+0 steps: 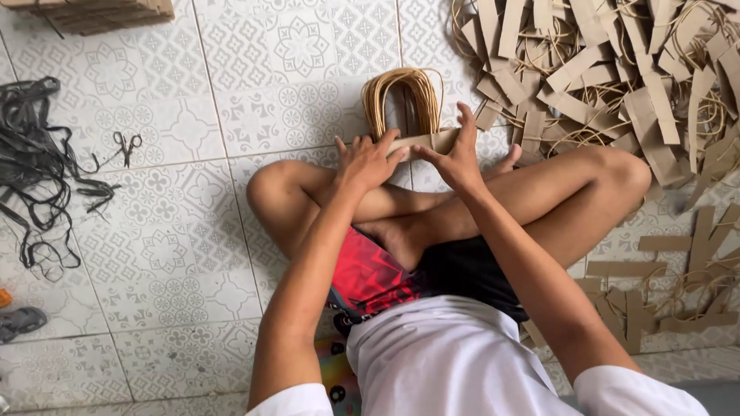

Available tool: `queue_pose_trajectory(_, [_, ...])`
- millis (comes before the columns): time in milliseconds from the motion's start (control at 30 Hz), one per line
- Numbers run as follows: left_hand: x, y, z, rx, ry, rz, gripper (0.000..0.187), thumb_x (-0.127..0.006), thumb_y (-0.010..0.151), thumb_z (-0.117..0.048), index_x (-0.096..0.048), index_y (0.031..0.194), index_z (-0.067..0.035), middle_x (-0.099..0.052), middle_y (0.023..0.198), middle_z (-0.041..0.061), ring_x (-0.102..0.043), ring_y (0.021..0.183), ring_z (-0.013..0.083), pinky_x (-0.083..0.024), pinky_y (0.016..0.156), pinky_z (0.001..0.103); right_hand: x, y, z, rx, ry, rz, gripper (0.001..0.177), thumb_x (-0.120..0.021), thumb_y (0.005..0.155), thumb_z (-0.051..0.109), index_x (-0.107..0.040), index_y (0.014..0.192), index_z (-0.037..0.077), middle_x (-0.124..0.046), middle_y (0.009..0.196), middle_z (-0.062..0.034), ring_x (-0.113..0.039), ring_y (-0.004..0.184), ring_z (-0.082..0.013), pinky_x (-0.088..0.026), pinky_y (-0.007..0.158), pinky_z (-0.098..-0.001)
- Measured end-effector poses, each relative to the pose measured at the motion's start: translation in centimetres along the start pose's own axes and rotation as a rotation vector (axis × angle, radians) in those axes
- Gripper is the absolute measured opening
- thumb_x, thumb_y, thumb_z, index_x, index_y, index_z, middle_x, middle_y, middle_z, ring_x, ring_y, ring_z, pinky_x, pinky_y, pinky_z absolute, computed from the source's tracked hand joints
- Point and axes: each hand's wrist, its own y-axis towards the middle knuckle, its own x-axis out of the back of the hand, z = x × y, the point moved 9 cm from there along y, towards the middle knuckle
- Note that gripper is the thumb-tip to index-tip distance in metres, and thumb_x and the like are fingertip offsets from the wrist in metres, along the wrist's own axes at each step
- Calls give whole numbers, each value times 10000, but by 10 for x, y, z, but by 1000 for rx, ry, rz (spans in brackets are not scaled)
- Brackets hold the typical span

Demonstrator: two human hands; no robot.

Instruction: The person is sitting on the floor, picking up paper bag handles from a large pile and stacking them neatly together. Later, they sort through some black plastic strips.

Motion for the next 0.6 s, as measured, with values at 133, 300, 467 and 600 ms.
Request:
queue_pose_trajectory(133, [-16, 15, -2, 39, 62, -6, 495, -324, 1030, -651, -473, 1394, -350, -678, 1049, 212, -643, 1147, 408, -209, 1114, 765, -1, 15, -31, -112, -70, 1, 1144, -985, 756, 419, -211, 1579, 236, -476, 1441, -275, -455, 1398, -501, -319, 1173, -626])
queue_pose_trajectory(300, [-29, 32, 6, 70, 80, -98, 433, -405, 1019, -577, -499, 1375, -350, -679, 971, 217, -682, 1058, 428, -317, 1024, 768, -7, 19, -29, -104, -181, -35, 1021, -974, 718, 446, -358, 1508, 249, -587, 1340, -197, -576, 1293, -426, -425, 1079, -583])
queue_pose_trajectory(467, [-28, 30, 5, 70, 73, -191, 379, -473, 993, -529, -528, 1318, -342, -667, 930, 203, -673, 1046, 419, -310, 1009, 768, -9, 21, -36, -112, -182, -32, 978, -968, 713, 465, -387, 1477, 277, -568, 1377, -177, -548, 1325, -420, -403, 1102, -572])
queue_pose_trajectory(600, [-5, -1, -12, 69, 60, -194, 399, -461, 1000, -527, -537, 1332, -318, -682, 964, 214, -624, 1156, 425, -219, 1045, 794, 10, 12, -23, 1, -203, -38, 1214, -1020, 651, 448, -274, 1562, 153, -396, 1532, -289, -388, 1441, -505, -240, 1180, -691])
